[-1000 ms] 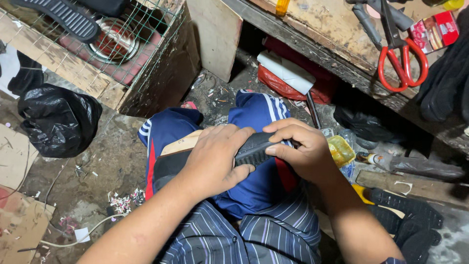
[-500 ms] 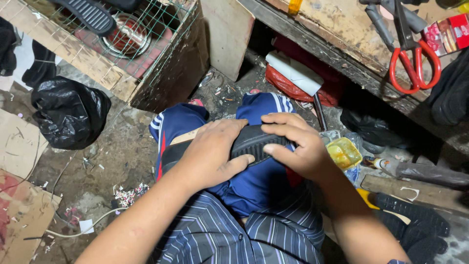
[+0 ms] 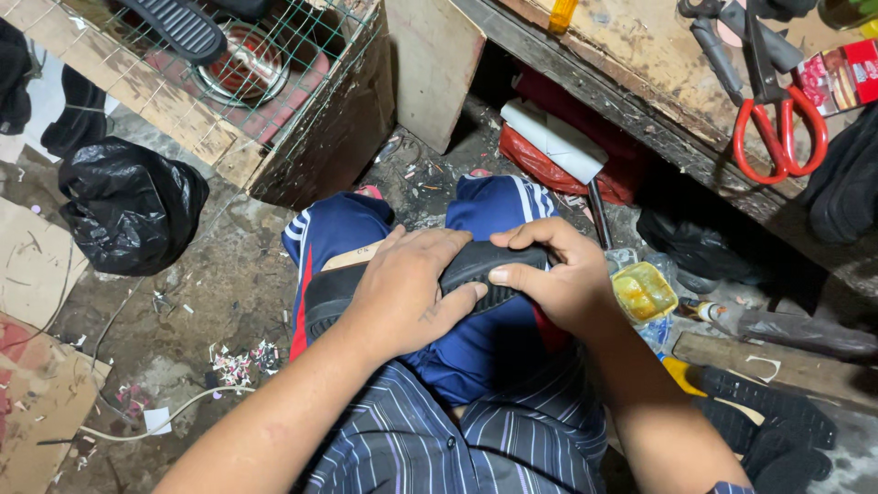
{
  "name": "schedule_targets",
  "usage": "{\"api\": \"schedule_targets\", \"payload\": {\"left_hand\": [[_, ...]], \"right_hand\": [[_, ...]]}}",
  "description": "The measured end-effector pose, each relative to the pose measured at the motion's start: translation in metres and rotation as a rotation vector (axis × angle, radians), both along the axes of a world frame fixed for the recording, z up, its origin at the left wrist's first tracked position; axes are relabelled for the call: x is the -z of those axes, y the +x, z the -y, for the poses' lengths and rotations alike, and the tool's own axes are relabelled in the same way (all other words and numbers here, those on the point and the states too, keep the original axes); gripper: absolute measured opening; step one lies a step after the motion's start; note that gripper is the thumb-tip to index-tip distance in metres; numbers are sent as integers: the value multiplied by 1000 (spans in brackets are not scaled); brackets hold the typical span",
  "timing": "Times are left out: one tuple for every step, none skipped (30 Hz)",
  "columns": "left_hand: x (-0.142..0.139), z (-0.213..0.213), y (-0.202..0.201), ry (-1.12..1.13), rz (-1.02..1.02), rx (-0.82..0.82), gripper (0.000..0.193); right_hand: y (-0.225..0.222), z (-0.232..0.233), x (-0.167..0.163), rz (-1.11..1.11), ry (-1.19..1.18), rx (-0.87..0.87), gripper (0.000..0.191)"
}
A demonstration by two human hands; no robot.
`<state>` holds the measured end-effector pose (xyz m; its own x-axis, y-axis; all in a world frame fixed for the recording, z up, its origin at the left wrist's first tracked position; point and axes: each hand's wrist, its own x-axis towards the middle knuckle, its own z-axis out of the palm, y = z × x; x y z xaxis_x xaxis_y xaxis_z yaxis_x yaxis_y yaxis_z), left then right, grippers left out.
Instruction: The person sits on the floor and applies glue with a thin wooden stick along the edge of a shoe sole, then dips the stick into a glue container. They align the sole with the shoe upper, press the two together firmly by hand, and tap and press the bonded sole with a wooden mallet-like tool to secure it.
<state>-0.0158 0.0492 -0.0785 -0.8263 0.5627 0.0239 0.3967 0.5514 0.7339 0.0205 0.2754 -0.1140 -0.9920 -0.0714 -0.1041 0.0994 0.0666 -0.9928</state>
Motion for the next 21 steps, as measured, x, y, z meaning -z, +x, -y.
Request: {"api": "schedule_targets", "payload": {"left_hand": [[0, 0, 0, -11, 19, -5, 59], [0, 0, -1, -22, 36, -8, 60], [1, 0, -3, -24, 22, 10, 64], [2, 1, -6, -26, 8, 26, 68], [3, 1, -8, -29, -2, 44, 72], [5, 2, -9, -26, 5, 56, 72], [7, 3, -11, -21, 11, 68, 71], [9, 3, -13, -16, 15, 79, 70], [10, 4, -15, 17, -8, 95, 69], [12, 5, -16, 51, -28, 113, 68], [13, 6, -17, 84, -50, 130, 67], [14, 6, -17, 87, -41, 131, 66], [15, 7, -17, 90, -31, 133, 65], [16, 7, -17, 94, -21, 135, 64], [16, 7, -16, 96, -2, 125, 63], [15, 6, -15, 99, 17, 115, 62], [15, 6, -14, 102, 35, 104, 61], [14, 5, -13, 90, 30, 101, 62], [12, 5, -13, 78, 24, 99, 63], [10, 4, -11, 66, 22, 95, 64], [8, 3, -10, 31, 25, 85, 66]], "right_hand": [[-1, 0, -1, -2, 32, -16, 31], [-3, -1, -4, -6, 63, -31, 29], [-5, -2, -6, -15, 95, -47, 27], [-7, -2, -9, -151, 206, -104, 26], [-8, -2, -13, -284, 316, -159, 26], [-8, -2, -16, -411, 427, -214, 27], [-8, 0, -17, -468, 476, -217, 29], [-8, 4, -18, -526, 525, -220, 31], [-7, 7, -18, -583, 573, -222, 33], [-7, 8, -17, -582, 558, -213, 30], [-6, 10, -16, -582, 543, -204, 27], [-6, 11, -15, -583, 527, -196, 25], [-6, 12, -13, -556, 515, -184, 24], [-5, 13, -12, -529, 503, -172, 23], [-5, 13, -10, -502, 491, -162, 23], [-5, 14, -8, -451, 439, -138, 25], [-4, 14, -7, -401, 386, -116, 27], [-5, 14, -5, -353, 333, -93, 29], [-5, 13, -4, -272, 286, -79, 29], [-6, 13, -2, -188, 239, -67, 29], [-7, 12, 0, -105, 191, -55, 29]]}}
